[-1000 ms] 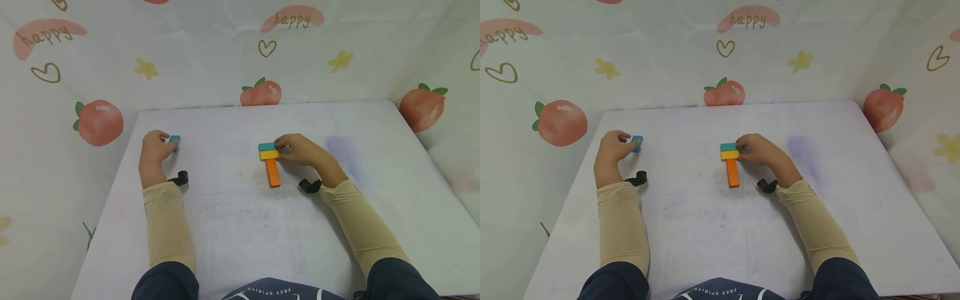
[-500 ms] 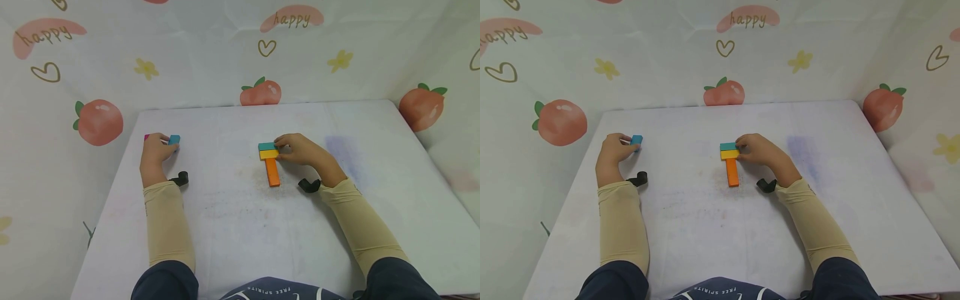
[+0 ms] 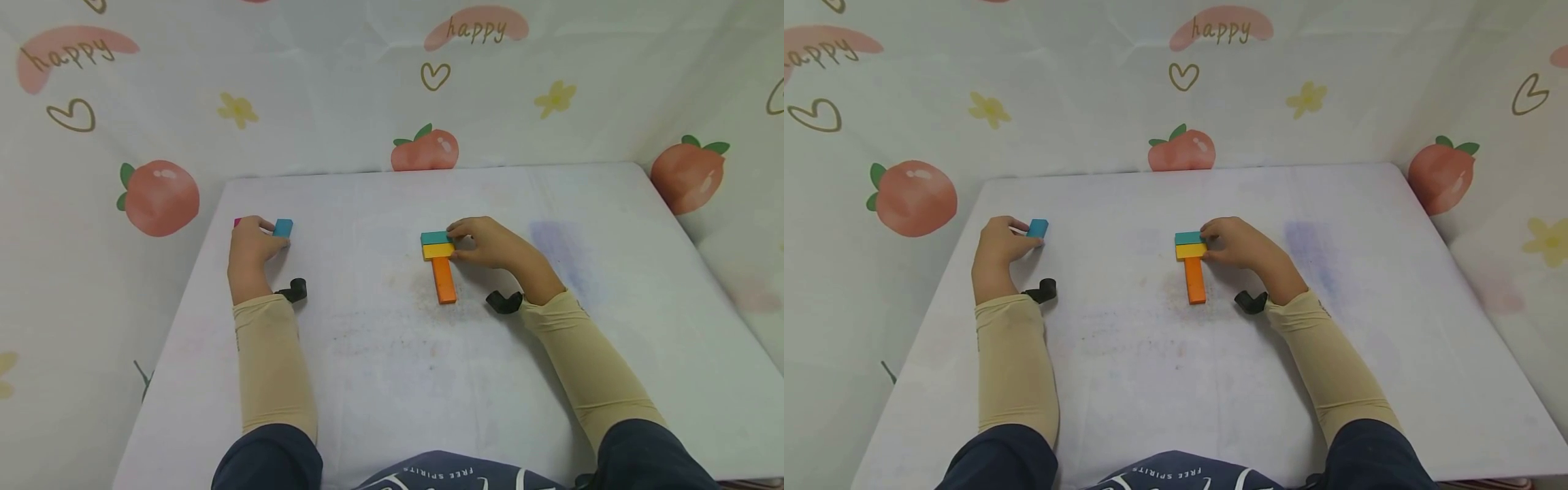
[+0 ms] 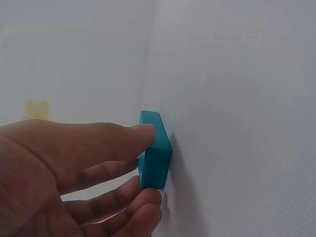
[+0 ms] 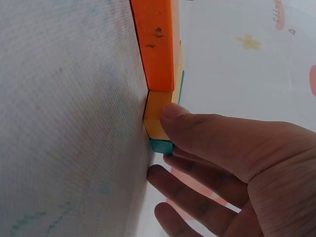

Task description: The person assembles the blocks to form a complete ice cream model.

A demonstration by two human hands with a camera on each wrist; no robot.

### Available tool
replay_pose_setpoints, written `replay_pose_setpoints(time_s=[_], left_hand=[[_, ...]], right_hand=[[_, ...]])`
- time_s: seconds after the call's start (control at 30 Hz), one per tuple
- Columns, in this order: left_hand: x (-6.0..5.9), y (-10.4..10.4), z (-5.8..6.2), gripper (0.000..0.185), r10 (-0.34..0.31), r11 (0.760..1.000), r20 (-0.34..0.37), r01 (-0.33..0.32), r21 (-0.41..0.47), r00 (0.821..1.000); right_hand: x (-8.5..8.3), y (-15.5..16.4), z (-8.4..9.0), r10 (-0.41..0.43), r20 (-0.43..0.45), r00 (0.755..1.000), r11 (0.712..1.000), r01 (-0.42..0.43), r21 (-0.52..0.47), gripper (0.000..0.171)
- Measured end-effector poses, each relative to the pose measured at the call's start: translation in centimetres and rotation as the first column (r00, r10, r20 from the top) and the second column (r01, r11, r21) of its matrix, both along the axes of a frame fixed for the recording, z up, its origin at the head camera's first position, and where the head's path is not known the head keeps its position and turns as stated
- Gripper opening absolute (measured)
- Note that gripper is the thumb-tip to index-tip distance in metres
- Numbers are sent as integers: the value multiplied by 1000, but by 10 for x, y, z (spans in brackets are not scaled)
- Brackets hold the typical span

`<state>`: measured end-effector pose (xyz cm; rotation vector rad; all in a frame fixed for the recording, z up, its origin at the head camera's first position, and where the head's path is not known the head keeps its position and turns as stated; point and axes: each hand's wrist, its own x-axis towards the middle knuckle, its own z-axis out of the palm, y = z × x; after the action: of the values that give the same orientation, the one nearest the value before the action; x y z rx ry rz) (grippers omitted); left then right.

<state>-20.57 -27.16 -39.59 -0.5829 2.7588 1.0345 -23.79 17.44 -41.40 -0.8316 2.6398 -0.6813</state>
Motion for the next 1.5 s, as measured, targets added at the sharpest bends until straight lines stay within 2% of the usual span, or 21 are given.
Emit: replay_pose_setpoints(time_s=[0.83,1.5], left_hand=[[-8,10,-1,52,-27,999,9,27,25,1000],[-25,52,-9,50,-161,987,-45,161,-9,986]], right_hand=[[1,0,1,8,-6,1000,1000,-8,-16,46],[-2,2,-1,-3,14,1000,1000,3,-19,49]])
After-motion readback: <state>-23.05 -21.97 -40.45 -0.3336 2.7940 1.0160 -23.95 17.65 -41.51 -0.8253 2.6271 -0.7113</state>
